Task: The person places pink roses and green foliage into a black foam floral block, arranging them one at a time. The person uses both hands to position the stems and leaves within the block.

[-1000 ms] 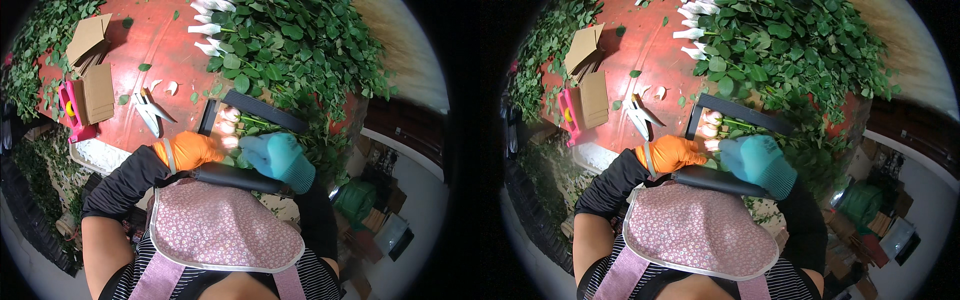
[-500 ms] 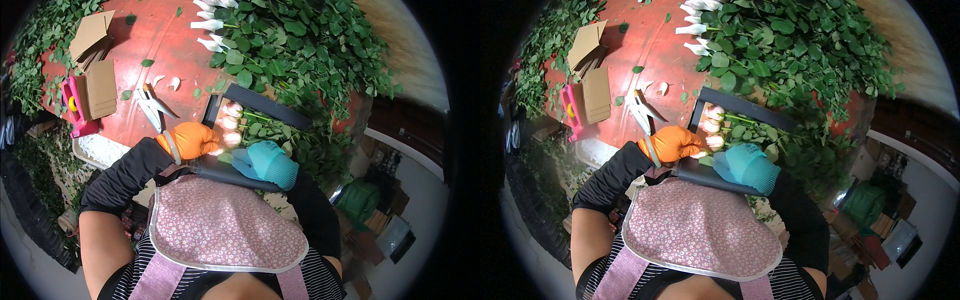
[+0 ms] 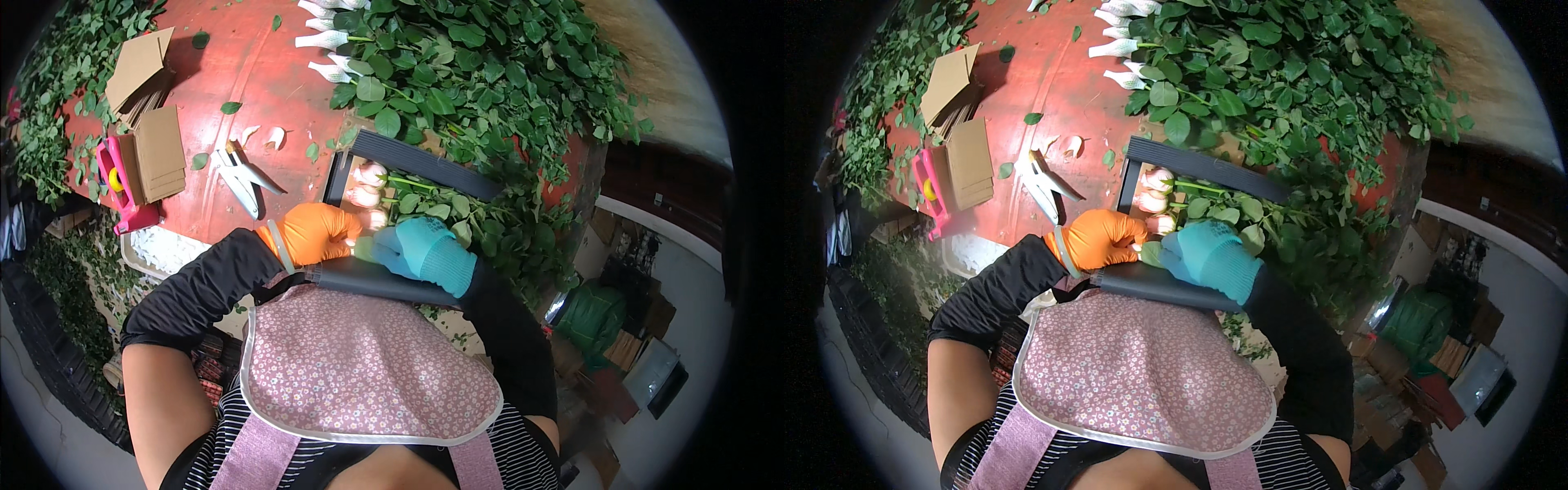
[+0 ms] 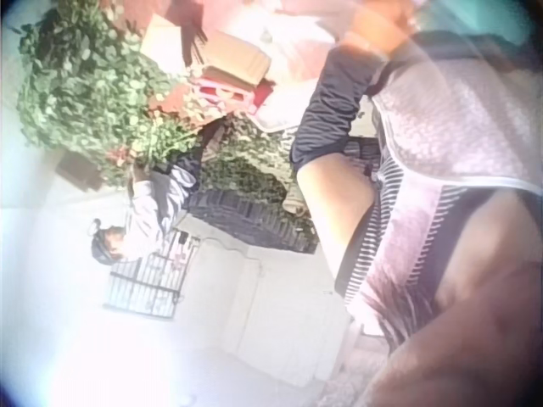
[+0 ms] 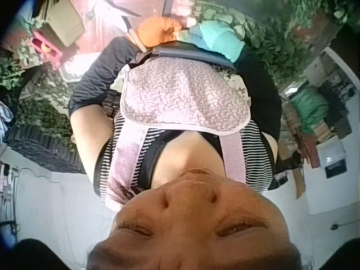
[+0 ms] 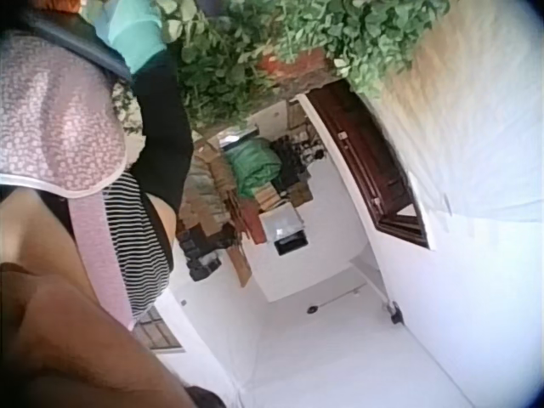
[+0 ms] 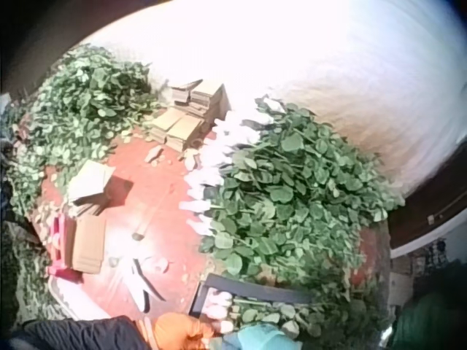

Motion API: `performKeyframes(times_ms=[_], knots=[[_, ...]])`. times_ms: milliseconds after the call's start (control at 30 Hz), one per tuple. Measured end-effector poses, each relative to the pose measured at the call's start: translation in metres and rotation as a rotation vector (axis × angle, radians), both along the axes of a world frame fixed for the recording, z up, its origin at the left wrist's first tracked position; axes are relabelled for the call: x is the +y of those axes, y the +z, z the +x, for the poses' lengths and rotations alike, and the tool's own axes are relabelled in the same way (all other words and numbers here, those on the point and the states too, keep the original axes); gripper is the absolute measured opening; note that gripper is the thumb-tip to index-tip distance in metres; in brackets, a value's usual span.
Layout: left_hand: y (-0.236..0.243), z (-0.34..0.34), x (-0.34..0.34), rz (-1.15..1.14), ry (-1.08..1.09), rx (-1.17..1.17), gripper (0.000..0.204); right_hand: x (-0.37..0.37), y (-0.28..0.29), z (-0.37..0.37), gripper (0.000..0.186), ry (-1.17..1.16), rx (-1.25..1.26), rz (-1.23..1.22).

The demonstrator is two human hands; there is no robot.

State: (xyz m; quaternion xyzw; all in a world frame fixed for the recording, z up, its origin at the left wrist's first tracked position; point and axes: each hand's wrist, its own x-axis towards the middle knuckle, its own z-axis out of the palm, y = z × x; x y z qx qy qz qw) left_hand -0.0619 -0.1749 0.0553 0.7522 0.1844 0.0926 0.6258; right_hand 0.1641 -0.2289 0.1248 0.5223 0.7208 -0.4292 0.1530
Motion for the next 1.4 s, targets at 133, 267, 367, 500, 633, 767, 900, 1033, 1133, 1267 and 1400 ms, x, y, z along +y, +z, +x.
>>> performKeyframes(times_ms=[133,267,367,500,633,767,900,1033,1133,1267,1400], knots=[[0.000,0.000,-0.002,0.290,0.078,-0.054,0.017,-0.006,-0.014,0.004,0.028,-0.085,0.158,0.031],[-0.006,-0.005,0.003,0.833,0.026,0.041,0.017,0.001,-0.007,-0.012,0.022,0.075,-0.023,0.072],[-0.014,-0.014,0.004,0.627,0.005,0.002,0.019,0.005,-0.007,-0.018,0.019,0.235,-0.134,0.082],[0.000,-0.032,0.019,0.111,0.089,0.052,0.022,0.014,0.001,-0.020,0.020,0.320,-0.146,0.011],[0.007,-0.039,0.024,0.172,0.133,-0.099,0.021,0.016,0.001,-0.022,0.020,0.342,-0.151,-0.011],[0.027,-0.026,0.006,0.146,-0.061,-0.090,0.036,0.015,-0.002,-0.020,0.021,0.319,-0.146,-0.015],[0.021,-0.027,0.005,0.066,-0.124,0.004,0.038,0.013,-0.001,-0.017,0.021,0.268,-0.145,-0.014],[0.017,-0.024,0.006,0.089,-0.154,0.043,0.037,0.015,0.008,-0.012,0.024,0.251,-0.122,-0.042],[0.011,-0.025,0.006,0.086,-0.162,0.043,0.038,0.019,0.042,-0.009,0.027,0.116,-0.057,-0.031],[0.013,-0.022,0.005,0.049,-0.160,0.044,0.038,0.010,0.044,0.010,0.033,-0.072,-0.099,0.280],[0.005,-0.022,0.004,0.075,-0.120,-0.032,0.036,0.012,0.046,0.000,0.037,0.048,-0.247,0.053]])
